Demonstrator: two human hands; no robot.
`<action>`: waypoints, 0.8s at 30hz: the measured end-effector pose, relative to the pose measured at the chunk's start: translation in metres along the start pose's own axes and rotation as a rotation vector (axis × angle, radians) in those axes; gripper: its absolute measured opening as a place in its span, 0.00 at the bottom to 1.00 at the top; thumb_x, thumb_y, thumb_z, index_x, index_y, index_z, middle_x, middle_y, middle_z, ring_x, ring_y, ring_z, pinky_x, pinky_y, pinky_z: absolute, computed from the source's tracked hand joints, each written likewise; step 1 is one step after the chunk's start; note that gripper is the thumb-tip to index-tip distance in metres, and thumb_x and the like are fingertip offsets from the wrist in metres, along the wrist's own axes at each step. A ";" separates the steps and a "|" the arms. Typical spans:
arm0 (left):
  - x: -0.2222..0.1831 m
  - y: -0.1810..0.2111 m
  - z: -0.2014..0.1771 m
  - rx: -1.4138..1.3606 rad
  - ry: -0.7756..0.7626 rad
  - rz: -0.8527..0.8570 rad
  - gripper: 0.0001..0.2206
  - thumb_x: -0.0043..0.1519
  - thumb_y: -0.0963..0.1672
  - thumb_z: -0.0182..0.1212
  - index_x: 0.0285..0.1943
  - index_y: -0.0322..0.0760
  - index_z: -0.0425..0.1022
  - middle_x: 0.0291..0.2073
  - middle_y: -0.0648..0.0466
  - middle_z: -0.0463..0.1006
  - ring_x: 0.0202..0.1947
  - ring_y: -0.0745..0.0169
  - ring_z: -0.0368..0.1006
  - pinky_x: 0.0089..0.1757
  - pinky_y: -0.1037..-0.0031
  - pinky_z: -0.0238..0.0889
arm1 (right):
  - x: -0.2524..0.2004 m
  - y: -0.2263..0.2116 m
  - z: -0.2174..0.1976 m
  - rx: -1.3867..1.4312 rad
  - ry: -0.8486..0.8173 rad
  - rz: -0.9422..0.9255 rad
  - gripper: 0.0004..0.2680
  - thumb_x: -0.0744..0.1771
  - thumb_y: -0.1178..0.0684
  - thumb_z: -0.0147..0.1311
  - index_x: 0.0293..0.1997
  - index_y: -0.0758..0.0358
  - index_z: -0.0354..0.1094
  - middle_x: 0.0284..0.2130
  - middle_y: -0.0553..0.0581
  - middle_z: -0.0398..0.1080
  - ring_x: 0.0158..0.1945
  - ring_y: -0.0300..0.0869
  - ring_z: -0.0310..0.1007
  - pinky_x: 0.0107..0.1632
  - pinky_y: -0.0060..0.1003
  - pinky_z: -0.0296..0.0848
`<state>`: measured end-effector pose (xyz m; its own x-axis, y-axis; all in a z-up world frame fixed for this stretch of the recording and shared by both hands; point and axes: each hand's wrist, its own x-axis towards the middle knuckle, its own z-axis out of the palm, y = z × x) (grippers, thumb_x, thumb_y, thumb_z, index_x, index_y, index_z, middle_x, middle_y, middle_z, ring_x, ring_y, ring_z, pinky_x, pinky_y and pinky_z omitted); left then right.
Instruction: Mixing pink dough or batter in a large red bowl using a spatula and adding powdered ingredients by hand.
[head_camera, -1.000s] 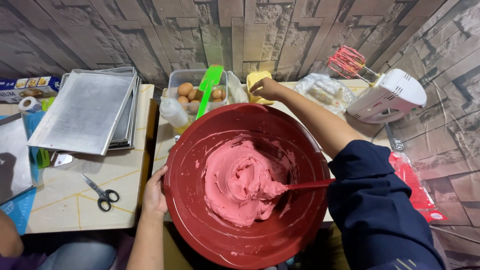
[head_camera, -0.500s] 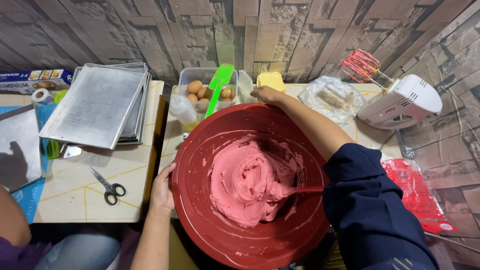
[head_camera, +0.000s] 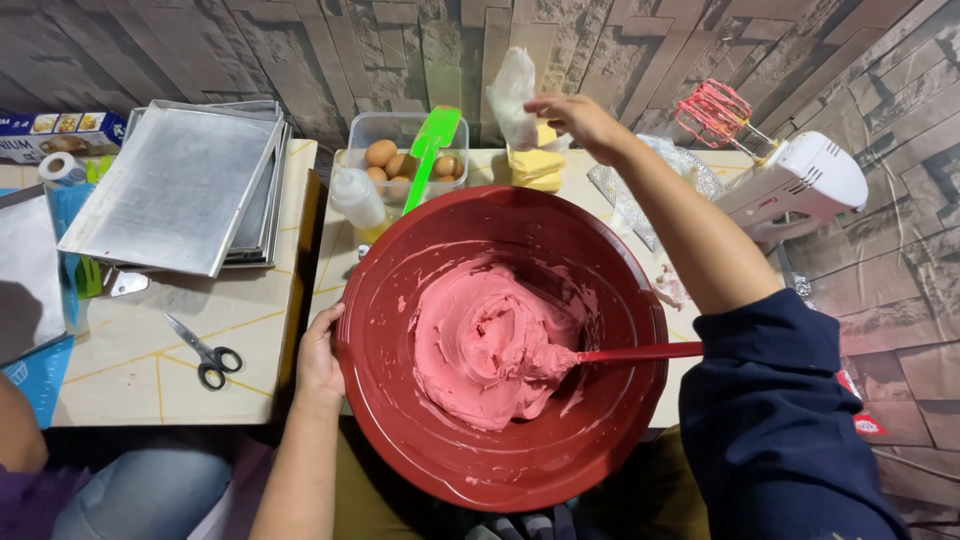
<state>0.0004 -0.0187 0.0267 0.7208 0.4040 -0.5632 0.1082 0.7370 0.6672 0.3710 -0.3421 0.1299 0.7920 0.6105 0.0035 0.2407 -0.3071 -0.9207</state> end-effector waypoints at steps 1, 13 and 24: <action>0.000 -0.002 0.003 -0.001 0.002 -0.003 0.14 0.61 0.45 0.57 0.53 0.34 0.75 0.53 0.48 0.76 0.50 0.61 0.69 0.53 0.74 0.60 | -0.008 -0.006 -0.009 0.000 -0.002 0.003 0.16 0.70 0.55 0.39 0.64 0.67 0.64 0.65 0.62 0.66 0.67 0.50 0.65 0.71 0.40 0.62; -0.022 -0.021 0.049 0.408 -0.062 0.309 0.20 0.65 0.42 0.49 0.66 0.32 0.69 0.61 0.48 0.74 0.59 0.62 0.69 0.58 0.75 0.61 | -0.179 -0.093 -0.033 0.333 0.018 -0.149 0.13 0.71 0.52 0.44 0.58 0.69 0.67 0.65 0.57 0.64 0.65 0.43 0.65 0.71 0.39 0.64; -0.093 -0.074 0.066 -0.012 -0.757 -0.071 0.31 0.65 0.51 0.58 0.78 0.53 0.51 0.39 0.64 0.78 0.44 0.62 0.81 0.53 0.49 0.72 | -0.311 -0.098 0.092 0.746 -0.114 -0.270 0.19 0.70 0.53 0.43 0.62 0.87 0.60 0.64 0.74 0.58 0.63 0.57 0.67 0.63 0.53 0.68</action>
<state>-0.0289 -0.1466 0.0619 0.9859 -0.1235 -0.1131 0.1673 0.7548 0.6343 0.0493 -0.4352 0.1836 0.6883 0.6769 0.2608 -0.0545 0.4067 -0.9119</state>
